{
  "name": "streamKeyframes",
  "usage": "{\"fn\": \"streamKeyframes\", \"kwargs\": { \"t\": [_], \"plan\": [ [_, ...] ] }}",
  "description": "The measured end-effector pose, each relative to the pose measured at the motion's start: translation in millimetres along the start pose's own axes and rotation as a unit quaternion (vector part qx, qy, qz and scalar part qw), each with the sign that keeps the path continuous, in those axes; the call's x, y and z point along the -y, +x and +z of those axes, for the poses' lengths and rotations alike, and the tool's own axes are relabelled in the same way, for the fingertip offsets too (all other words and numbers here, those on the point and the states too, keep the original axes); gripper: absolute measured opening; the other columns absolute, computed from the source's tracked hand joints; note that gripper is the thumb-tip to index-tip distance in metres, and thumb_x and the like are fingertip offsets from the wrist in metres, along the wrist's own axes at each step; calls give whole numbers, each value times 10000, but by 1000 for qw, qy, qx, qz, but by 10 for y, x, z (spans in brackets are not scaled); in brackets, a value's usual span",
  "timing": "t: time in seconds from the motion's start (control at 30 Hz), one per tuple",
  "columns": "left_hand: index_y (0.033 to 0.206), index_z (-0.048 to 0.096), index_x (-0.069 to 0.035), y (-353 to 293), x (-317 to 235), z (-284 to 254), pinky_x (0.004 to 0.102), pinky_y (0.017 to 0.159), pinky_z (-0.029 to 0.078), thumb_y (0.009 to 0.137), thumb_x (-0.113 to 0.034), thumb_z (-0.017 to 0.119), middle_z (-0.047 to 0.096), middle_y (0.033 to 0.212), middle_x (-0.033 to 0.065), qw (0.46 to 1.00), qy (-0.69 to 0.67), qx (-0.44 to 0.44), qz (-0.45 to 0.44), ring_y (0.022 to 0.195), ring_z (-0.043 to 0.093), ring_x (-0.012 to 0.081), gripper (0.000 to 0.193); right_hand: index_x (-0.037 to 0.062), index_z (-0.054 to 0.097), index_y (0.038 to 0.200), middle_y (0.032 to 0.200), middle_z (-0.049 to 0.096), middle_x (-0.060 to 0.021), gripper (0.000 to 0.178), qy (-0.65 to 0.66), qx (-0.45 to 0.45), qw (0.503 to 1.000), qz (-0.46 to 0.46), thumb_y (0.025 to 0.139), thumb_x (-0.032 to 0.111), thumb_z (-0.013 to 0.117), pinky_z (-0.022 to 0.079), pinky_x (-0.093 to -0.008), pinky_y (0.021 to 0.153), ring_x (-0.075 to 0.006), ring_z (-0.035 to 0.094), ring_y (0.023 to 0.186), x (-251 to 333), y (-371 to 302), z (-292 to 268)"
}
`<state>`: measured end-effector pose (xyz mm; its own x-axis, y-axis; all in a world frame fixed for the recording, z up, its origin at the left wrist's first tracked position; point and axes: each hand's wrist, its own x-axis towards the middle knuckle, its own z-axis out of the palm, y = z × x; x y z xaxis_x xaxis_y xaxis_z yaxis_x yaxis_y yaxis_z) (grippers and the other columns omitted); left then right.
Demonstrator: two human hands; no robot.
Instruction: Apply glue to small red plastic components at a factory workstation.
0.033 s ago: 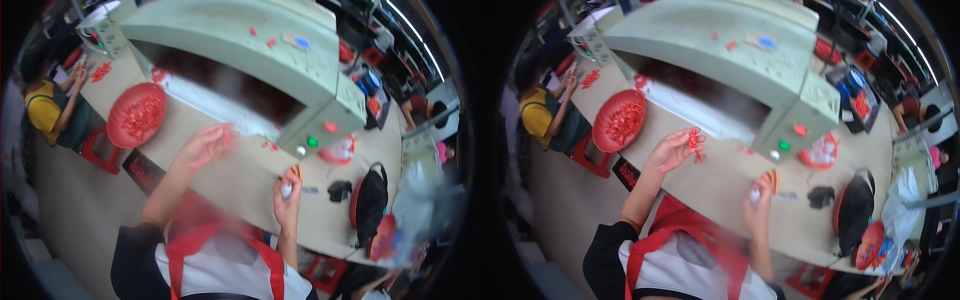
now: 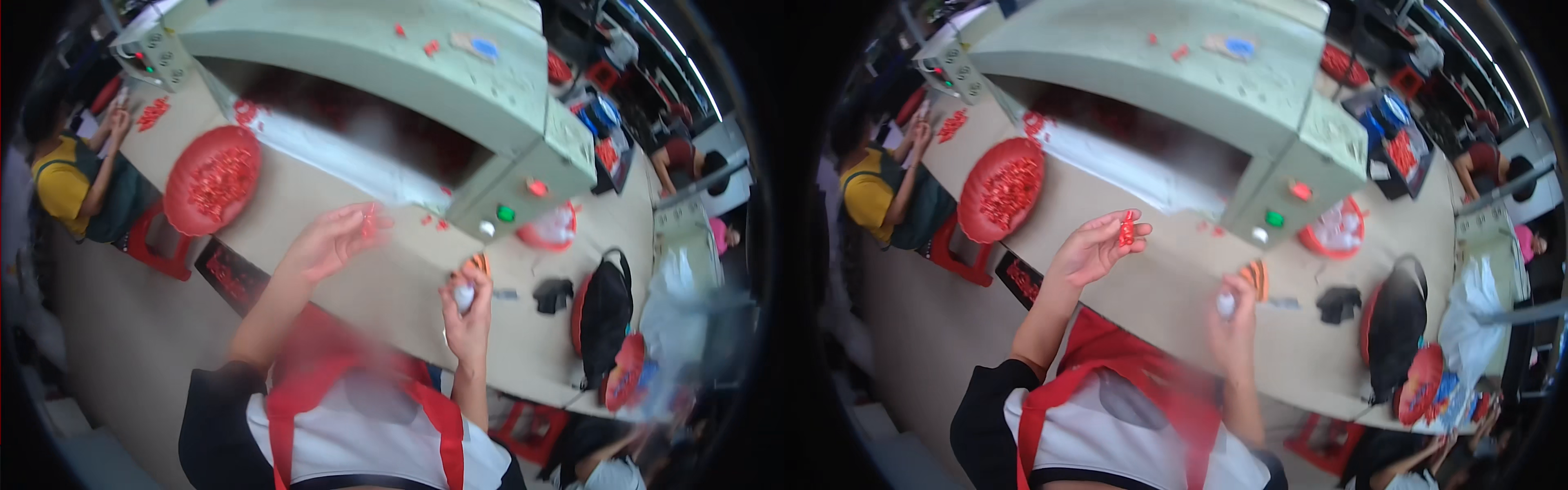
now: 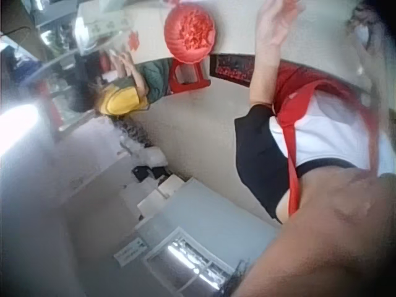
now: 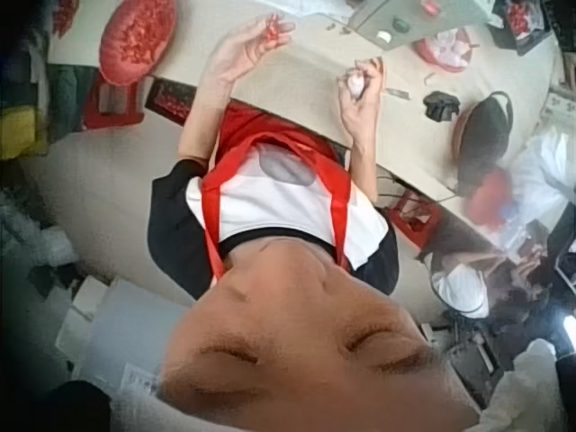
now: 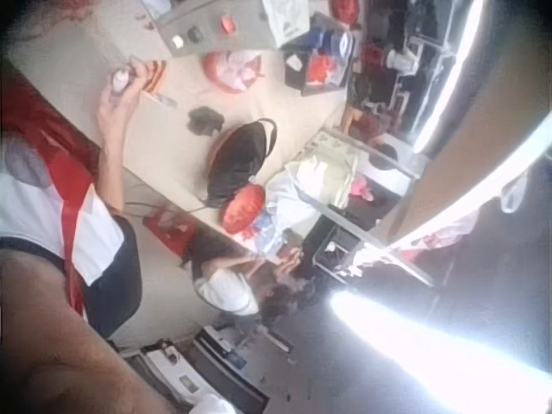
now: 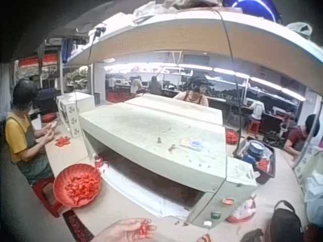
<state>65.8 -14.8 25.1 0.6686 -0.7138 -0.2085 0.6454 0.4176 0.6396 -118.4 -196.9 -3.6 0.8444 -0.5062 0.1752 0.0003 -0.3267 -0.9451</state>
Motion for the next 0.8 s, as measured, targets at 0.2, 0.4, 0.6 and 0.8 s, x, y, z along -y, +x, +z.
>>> {"fn": "streamKeyframes", "kwargs": {
  "t": [0.2,0.4,0.6,0.8],
  "plan": [
    [1153,487,62,-431,345,389,262,727,546,872,-52,519,588,1030,182,996,-51,63,-30,889,630,259,305,-12,447,1078,908,577,-138,412,119,-26,988,-96,731,55,659,465,-244,611,-154,564,719,729,-168,-95],
    [1144,526,24,-541,332,509,335,853,479,868,-78,543,595,1002,97,998,55,27,-7,845,576,143,295,-18,565,897,738,635,-128,312,-37,-64,964,-256,608,18,677,497,-284,520,-225,627,577,932,-239,-90],
    [1129,529,28,-606,354,495,266,722,538,864,-46,532,616,984,170,998,55,6,31,867,640,239,275,-1,601,869,654,609,-103,302,-69,-51,957,-278,578,7,684,452,-266,453,-209,572,487,995,-187,29],
    [1128,529,29,-620,345,473,268,719,530,862,-50,537,617,986,170,998,65,0,26,867,640,240,278,7,602,876,663,613,-97,308,-78,-47,956,-280,581,13,693,448,-262,452,-202,573,492,995,-180,54]
  ]
}}
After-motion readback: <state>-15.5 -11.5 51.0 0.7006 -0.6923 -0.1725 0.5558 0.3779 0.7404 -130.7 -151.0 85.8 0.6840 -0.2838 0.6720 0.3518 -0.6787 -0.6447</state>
